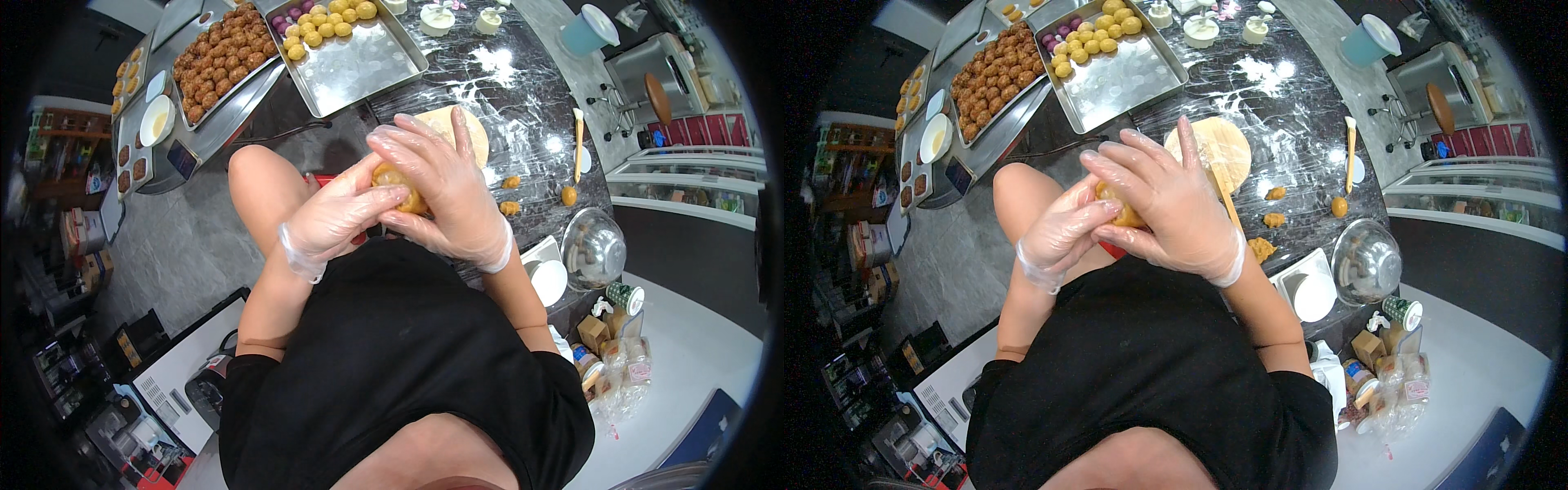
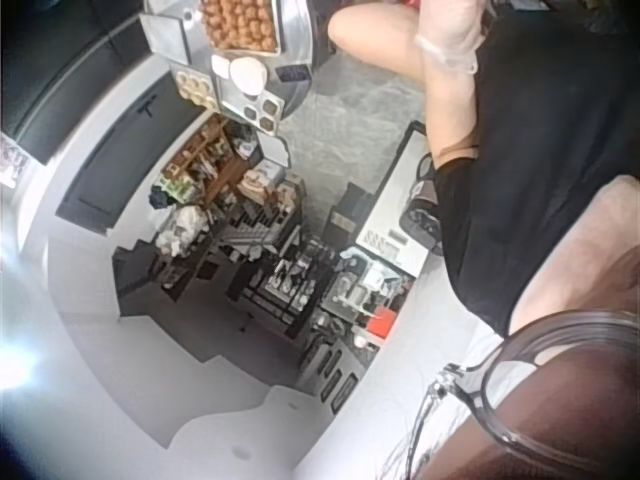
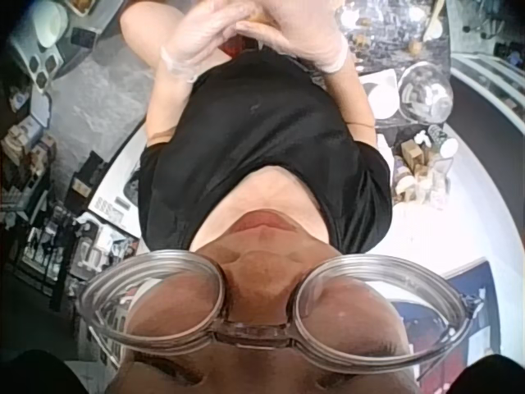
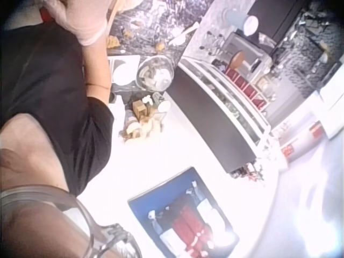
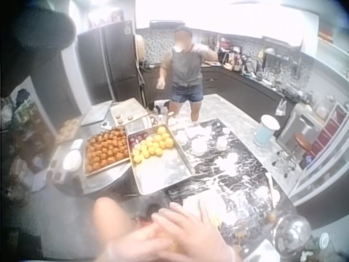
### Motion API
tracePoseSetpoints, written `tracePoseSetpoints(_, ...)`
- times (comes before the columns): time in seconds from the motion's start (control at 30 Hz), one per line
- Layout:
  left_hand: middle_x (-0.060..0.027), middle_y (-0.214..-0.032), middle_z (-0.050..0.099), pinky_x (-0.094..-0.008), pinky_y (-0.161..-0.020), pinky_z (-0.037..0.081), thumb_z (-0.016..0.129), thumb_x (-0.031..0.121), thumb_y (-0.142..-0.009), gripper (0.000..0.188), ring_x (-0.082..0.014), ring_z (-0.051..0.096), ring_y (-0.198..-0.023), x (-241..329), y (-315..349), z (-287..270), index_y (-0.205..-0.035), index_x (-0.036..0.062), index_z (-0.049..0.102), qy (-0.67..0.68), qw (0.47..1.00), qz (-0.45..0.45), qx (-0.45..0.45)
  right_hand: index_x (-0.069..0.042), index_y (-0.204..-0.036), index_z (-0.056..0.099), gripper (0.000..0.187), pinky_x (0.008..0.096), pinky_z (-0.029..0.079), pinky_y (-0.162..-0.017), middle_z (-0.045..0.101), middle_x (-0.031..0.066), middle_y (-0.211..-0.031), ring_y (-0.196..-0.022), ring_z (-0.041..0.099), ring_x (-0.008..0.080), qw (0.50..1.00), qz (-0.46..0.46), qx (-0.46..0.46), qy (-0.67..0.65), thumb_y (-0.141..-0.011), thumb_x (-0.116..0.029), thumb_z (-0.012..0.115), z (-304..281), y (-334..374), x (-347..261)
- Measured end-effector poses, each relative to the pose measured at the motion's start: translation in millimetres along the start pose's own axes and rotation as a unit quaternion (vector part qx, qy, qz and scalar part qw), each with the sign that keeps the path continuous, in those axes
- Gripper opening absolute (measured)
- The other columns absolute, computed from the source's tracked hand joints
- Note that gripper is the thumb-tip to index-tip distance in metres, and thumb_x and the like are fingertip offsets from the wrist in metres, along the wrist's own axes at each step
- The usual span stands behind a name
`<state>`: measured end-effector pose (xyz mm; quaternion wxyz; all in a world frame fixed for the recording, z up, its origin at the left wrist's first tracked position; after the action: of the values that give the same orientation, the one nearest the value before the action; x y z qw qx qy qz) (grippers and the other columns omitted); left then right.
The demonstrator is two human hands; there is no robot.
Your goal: The person repeatedly takes small portions of dough, rolls them into smooth balls between gloved hands, and places them on a metal tray. A coworker across the table also shapes dough and uses a rolling pin.
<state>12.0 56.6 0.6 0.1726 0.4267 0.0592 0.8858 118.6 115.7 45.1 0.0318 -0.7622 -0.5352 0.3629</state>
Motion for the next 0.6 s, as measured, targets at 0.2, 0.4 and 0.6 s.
tracePoseSetpoints(0.2, -0.0099, -0.141, 0.047, -0.0326, -0.102, 0.046, 0.053, 0.013, -0.102, 0.060, -0.0183, 0.052, -0.128, -4.8, -0.2, 0.3, -0.155, 0.0090, 0.024, 0.044, 0.999, -0.006, 0.011, -0.013, -0.137, 0.057, 0.053, 0.0685, 0.011, -0.115, 0.059, 0.0106, -0.134, -0.135, 0.047, 0.0322, 0.999, 0.009, 0.019, -0.031, -0.092, -0.040, 0.063, 0.3, 1.4, 2.2)
tracePoseSetpoints(0.4, -0.0068, -0.145, 0.045, -0.0358, -0.108, 0.041, 0.044, 0.015, -0.106, 0.055, -0.0163, 0.049, -0.131, -11.7, 0.6, -10.9, -0.156, 0.0135, 0.022, 0.100, 0.995, 0.011, -0.009, -0.010, -0.130, 0.062, 0.037, 0.0662, 0.007, -0.117, 0.066, 0.0102, -0.125, -0.128, 0.056, 0.0324, 0.995, 0.017, 0.089, -0.038, -0.098, -0.026, 0.052, 7.8, -2.0, 6.9)
tracePoseSetpoints(0.6, -0.0077, -0.145, 0.045, -0.0377, -0.110, 0.039, 0.041, 0.016, -0.106, 0.052, -0.0186, 0.047, -0.133, -10.8, -6.1, -5.6, -0.155, 0.0129, 0.025, 0.120, 0.993, 0.018, -0.010, -0.005, -0.129, 0.062, 0.036, 0.0606, 0.015, -0.117, 0.063, 0.0136, -0.131, -0.131, 0.054, 0.0318, 0.995, 0.052, 0.078, -0.032, -0.098, -0.020, 0.051, 13.5, -4.0, 12.9)
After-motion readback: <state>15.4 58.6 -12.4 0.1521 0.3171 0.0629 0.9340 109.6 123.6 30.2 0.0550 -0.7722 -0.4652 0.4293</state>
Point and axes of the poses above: each hand's wrist, its own y-axis away from the middle knuckle, its own z-axis out of the palm, x = y × z, the point moved 6 cm from there along -y, towards the middle knuckle
